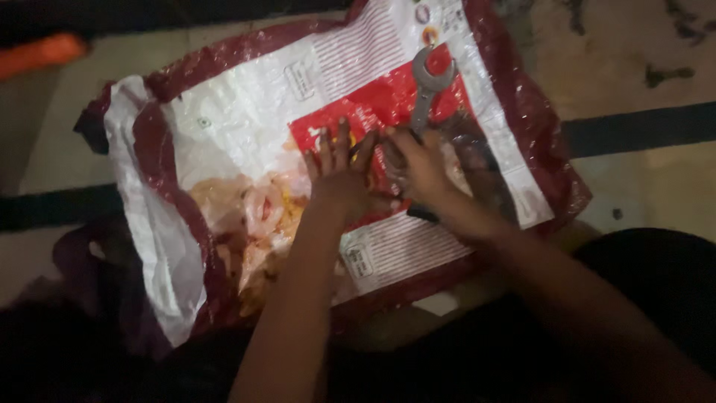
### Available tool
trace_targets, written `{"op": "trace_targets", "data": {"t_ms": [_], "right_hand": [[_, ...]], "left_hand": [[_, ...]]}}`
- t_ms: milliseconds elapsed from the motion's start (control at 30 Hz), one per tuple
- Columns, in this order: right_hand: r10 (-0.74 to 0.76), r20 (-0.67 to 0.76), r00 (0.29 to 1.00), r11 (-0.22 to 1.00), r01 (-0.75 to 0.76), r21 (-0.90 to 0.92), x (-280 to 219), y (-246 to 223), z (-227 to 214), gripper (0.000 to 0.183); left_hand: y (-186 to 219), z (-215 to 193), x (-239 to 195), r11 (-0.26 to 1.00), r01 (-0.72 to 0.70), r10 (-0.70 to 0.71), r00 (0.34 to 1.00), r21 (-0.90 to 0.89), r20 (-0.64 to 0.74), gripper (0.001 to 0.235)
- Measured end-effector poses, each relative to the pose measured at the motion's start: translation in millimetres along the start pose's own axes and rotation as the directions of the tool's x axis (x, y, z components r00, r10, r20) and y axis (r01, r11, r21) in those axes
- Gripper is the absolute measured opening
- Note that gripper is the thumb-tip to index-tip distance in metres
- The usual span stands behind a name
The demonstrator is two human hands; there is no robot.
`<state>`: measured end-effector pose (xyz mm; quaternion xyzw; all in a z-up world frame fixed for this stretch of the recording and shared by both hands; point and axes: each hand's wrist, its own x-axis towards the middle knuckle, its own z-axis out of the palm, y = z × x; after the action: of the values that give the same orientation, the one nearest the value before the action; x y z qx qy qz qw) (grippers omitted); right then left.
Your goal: The person is sitting on the floor and repeatedly striking a small circular object with a wrench to crush it. The object is placed on a large plastic bag, and the person uses both hands to hold and strike the object.
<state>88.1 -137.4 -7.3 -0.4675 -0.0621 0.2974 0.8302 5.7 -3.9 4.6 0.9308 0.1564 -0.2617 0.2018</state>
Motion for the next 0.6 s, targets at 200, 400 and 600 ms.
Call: {"op": "trace_targets", "data": {"t_ms": [200,400,600], "right_hand": [[-0.106,0.085,0.991,0.992,0.099,0.082,3.8,-20.4,7.2,0.029],[0.144,-0.185,0.972,0.967,-0.178,-0.18,-1.8,-16.1,0.9,0.031],[-0.146,0.092,0.985,0.989,0.141,0.052,4.7,-6.3,-6.0,0.039]], "left_hand": [[-3.4,5.8,3.4,0.997,-0.058,0.052,0.993,-0.049,-0.109,0.128],[1.9,4.8,1.0,1.0,-0.017,0.017,0.997,-0.009,-0.069,0.132],[-5.4,11.6,-1.7,0.994,-0.095,0.086,0.983,-0.048,-0.162,0.131]]}}
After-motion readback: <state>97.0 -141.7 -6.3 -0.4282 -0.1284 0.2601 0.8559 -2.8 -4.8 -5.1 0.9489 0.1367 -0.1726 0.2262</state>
